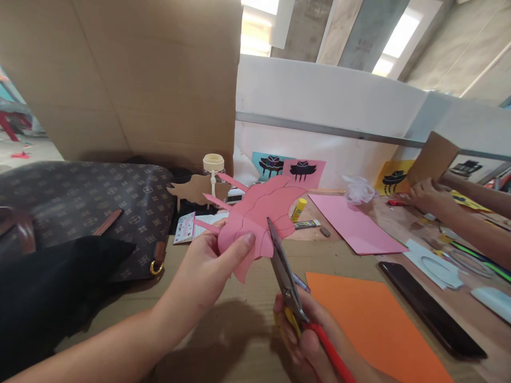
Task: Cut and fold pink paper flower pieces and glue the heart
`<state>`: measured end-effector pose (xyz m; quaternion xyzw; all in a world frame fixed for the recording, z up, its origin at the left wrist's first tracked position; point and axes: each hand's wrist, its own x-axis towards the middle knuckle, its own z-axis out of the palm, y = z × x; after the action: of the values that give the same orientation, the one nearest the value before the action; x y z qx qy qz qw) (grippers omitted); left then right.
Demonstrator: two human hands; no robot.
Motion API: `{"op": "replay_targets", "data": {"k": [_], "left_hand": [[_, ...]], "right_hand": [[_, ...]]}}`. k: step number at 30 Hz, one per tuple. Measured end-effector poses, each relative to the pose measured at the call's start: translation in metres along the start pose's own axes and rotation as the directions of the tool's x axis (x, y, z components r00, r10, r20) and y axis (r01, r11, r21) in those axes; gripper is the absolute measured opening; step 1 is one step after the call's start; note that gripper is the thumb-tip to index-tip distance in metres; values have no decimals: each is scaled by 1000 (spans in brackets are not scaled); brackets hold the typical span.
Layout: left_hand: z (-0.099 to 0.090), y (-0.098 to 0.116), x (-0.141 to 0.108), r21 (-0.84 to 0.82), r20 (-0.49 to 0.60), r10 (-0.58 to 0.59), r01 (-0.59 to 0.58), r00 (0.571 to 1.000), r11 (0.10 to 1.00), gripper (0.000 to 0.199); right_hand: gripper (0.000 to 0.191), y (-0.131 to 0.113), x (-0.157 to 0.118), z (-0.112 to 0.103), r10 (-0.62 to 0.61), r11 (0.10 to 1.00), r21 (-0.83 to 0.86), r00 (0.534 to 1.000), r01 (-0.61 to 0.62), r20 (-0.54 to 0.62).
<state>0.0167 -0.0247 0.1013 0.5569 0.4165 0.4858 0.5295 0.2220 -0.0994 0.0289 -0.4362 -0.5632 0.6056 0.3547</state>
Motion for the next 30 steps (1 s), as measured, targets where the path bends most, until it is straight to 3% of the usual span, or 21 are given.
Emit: {"op": "replay_targets", "data": {"k": [4,17,24,30], "left_hand": [[-2,0,0,38,-30,13,-12,999,999,33],[-5,-3,1,-59,21,-50,51,999,997,33],[-7,-6,2,-69,-6,-34,34,999,997,34],[-6,0,4,76,4,-19,19,1000,997,35]], "right_hand": [[65,1,4,2,4,1000,-9,1000,-4,-31],[50,8,7,2,-64,998,-8,993,64,-97],[62,6,7,2,1,1000,-13,998,-2,-60],[67,7,9,1,24,998,-54,998,-27,-66]]}}
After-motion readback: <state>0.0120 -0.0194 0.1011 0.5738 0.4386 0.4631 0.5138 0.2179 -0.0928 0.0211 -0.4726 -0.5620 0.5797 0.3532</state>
